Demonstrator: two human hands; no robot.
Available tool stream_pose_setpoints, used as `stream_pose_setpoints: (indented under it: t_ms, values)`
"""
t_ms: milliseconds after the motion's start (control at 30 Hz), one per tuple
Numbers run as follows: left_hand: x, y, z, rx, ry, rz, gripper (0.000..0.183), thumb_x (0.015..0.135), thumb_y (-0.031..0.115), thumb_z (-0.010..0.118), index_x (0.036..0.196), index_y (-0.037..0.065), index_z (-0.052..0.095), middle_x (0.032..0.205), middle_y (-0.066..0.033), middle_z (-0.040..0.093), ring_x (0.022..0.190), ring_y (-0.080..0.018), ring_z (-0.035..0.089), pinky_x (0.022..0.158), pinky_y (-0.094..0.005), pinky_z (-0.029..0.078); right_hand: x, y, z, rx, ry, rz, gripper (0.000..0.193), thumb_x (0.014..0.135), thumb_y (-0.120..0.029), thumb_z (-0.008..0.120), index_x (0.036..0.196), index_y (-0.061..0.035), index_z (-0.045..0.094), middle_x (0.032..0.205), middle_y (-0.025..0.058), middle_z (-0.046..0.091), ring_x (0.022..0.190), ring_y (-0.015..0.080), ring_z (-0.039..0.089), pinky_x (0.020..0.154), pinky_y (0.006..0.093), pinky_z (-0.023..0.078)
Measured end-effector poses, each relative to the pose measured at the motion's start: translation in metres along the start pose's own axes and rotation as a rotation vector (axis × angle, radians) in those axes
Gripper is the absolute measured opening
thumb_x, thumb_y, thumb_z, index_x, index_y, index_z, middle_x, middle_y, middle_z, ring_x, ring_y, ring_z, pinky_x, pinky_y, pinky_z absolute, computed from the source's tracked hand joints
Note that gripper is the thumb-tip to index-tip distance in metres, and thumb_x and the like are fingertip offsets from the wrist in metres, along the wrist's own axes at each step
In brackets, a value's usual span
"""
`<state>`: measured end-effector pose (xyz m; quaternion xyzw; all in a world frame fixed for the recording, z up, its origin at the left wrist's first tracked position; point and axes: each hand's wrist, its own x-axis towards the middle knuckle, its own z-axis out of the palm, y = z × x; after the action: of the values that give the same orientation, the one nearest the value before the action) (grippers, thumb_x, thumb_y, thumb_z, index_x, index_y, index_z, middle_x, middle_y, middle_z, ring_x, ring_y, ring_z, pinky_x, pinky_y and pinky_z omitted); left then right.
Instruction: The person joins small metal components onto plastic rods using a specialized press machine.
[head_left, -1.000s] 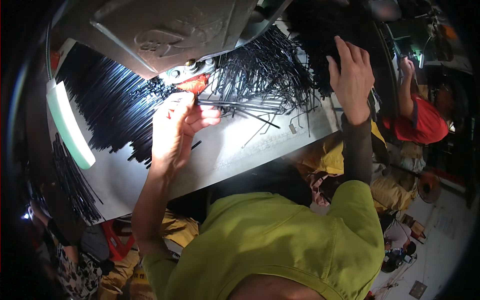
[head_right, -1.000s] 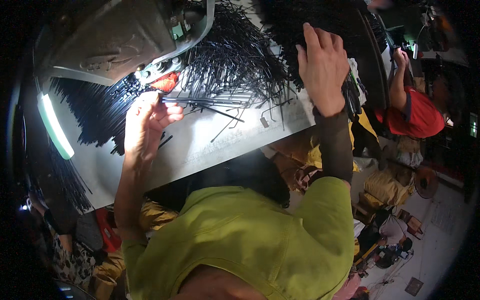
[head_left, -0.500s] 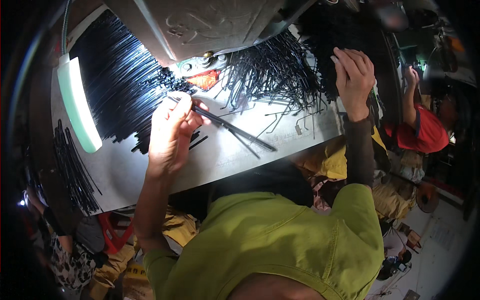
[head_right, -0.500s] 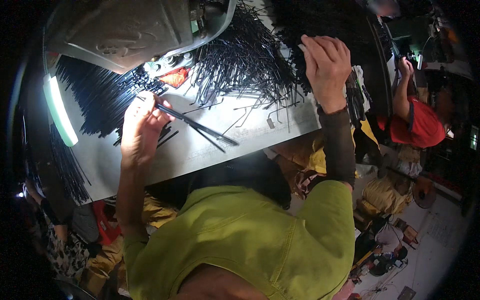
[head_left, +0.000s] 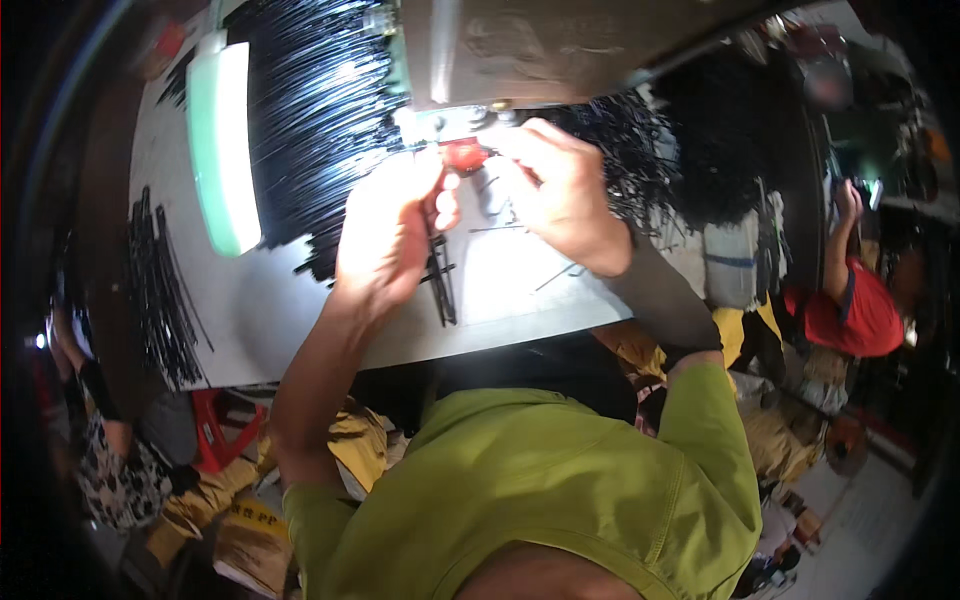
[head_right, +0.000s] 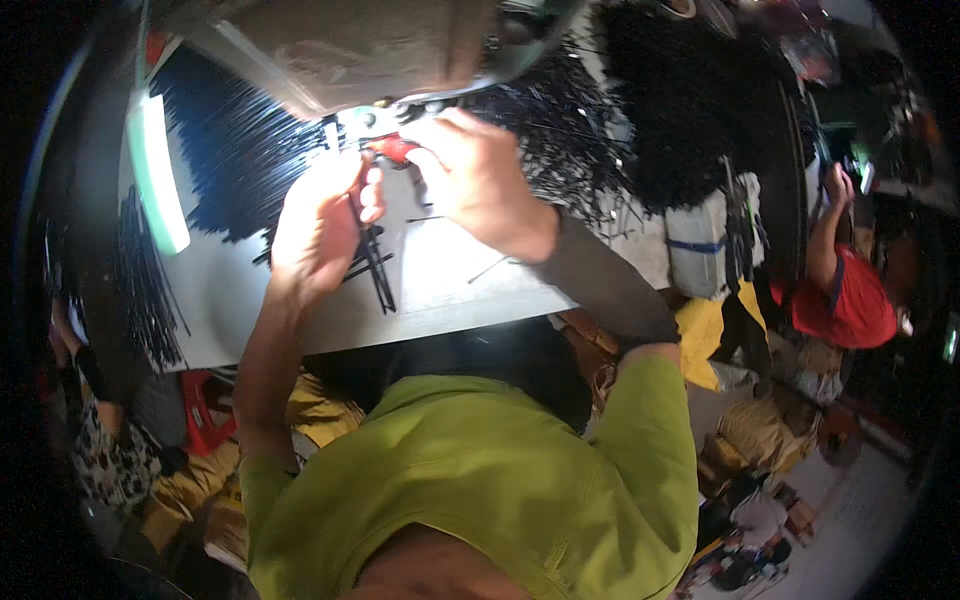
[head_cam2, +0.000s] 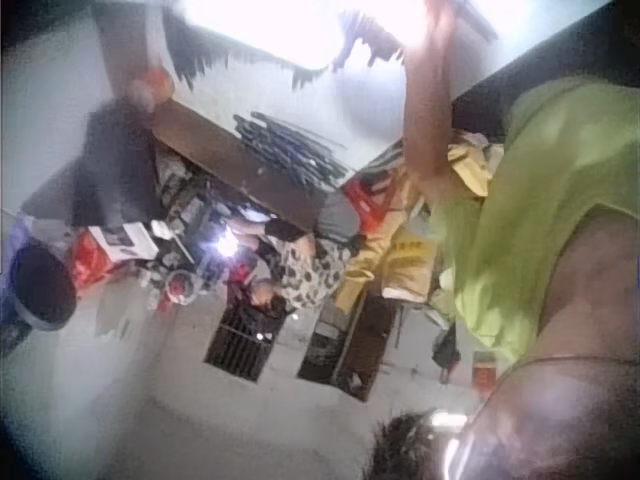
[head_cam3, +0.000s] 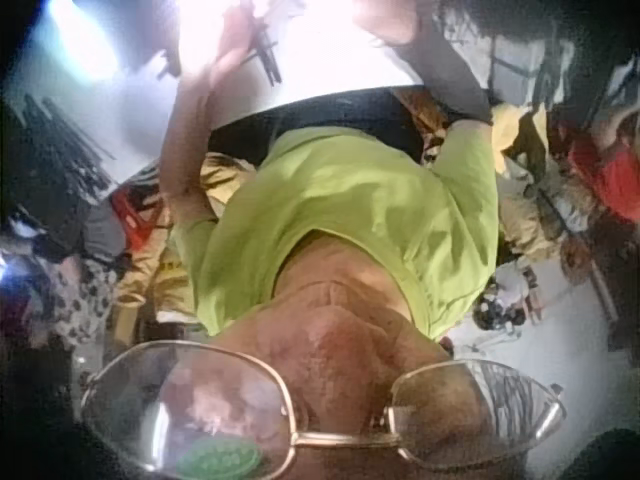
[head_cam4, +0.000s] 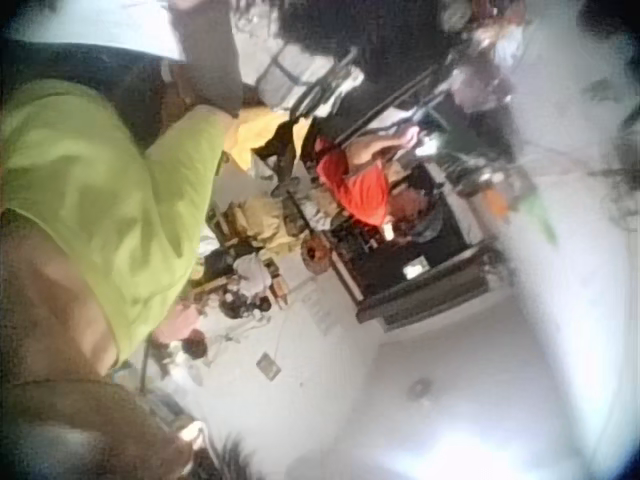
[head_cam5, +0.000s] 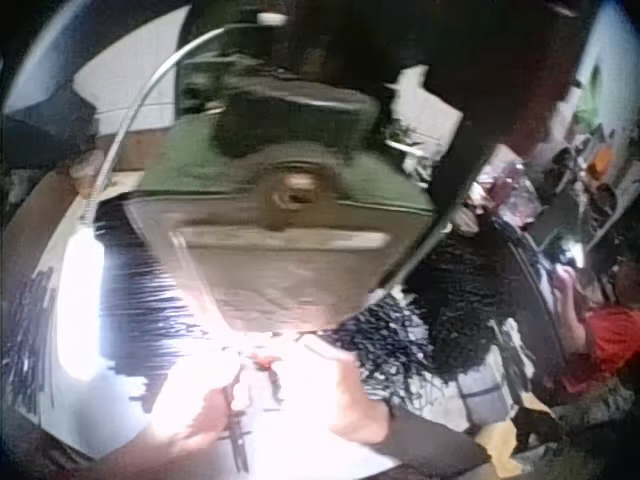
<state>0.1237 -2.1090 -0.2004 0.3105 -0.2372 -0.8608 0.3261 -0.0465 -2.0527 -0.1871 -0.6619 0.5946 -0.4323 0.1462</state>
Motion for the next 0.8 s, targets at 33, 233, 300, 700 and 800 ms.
stream_pose_setpoints:
  t_ms: [33, 233, 300, 700, 800]
  values:
    - [0.002, 0.001, 0.001, 0.015, 0.000, -0.001, 0.015, 0.087, 0.012, 0.063, 0.094, 0.000, 0.061, 0.080, -0.0062, 0.060, 0.067, -0.0120, 0.053, 0.059, -0.0249, 0.042, -0.001, -0.001, -0.003, 0.137, -0.034, 0.145, 0.018, 0.083, 0.000, 0.058, 0.100, 0.0013, 0.063, 0.077, 0.0087, 0.062, 0.060, 0.0136, 0.059, 0.053, 0.0256, 0.049]
    - [0.009, -0.007, 0.002, 0.155, -0.055, 0.095, 0.016, 0.086, 0.013, 0.062, 0.095, 0.000, 0.062, 0.074, -0.0061, 0.061, 0.060, -0.0102, 0.056, 0.055, -0.0225, 0.046, -0.001, 0.007, 0.006, 0.787, 0.048, 0.591, 0.014, 0.088, -0.007, 0.059, 0.095, 0.0048, 0.063, 0.073, 0.0079, 0.064, 0.057, 0.0098, 0.060, 0.054, 0.0227, 0.050]
    - [0.010, -0.005, 0.003, 0.389, -0.019, 0.159, 0.018, 0.086, 0.016, 0.063, 0.092, -0.001, 0.063, 0.073, -0.0071, 0.063, 0.058, -0.0111, 0.056, 0.053, -0.0244, 0.043, -0.001, 0.005, 0.007, 0.666, -0.003, 0.539, 0.014, 0.088, -0.007, 0.059, 0.093, 0.0046, 0.063, 0.072, 0.0077, 0.064, 0.057, 0.0098, 0.060, 0.053, 0.0224, 0.050]
    - [0.016, -0.001, 0.003, 0.544, -0.036, 0.330, 0.029, 0.085, 0.007, 0.059, 0.111, -0.004, 0.053, 0.064, -0.0041, 0.057, 0.049, -0.0056, 0.053, 0.044, -0.0199, 0.043, 0.005, 0.009, 0.012, 0.454, 0.014, 0.524, 0.012, 0.086, -0.009, 0.059, 0.089, 0.0006, 0.065, 0.063, 0.0018, 0.060, 0.056, 0.0065, 0.060, 0.044, 0.0189, 0.044]
    - [0.019, -0.002, -0.001, 0.571, -0.066, 0.366, 0.031, 0.084, 0.006, 0.058, 0.112, -0.005, 0.052, 0.065, -0.0033, 0.057, 0.048, -0.0055, 0.052, 0.044, -0.0200, 0.044, 0.005, 0.009, 0.013, 0.470, -0.015, 0.536, 0.013, 0.087, -0.011, 0.059, 0.089, 0.0000, 0.066, 0.068, 0.0021, 0.062, 0.057, 0.0055, 0.058, 0.044, 0.0183, 0.043]
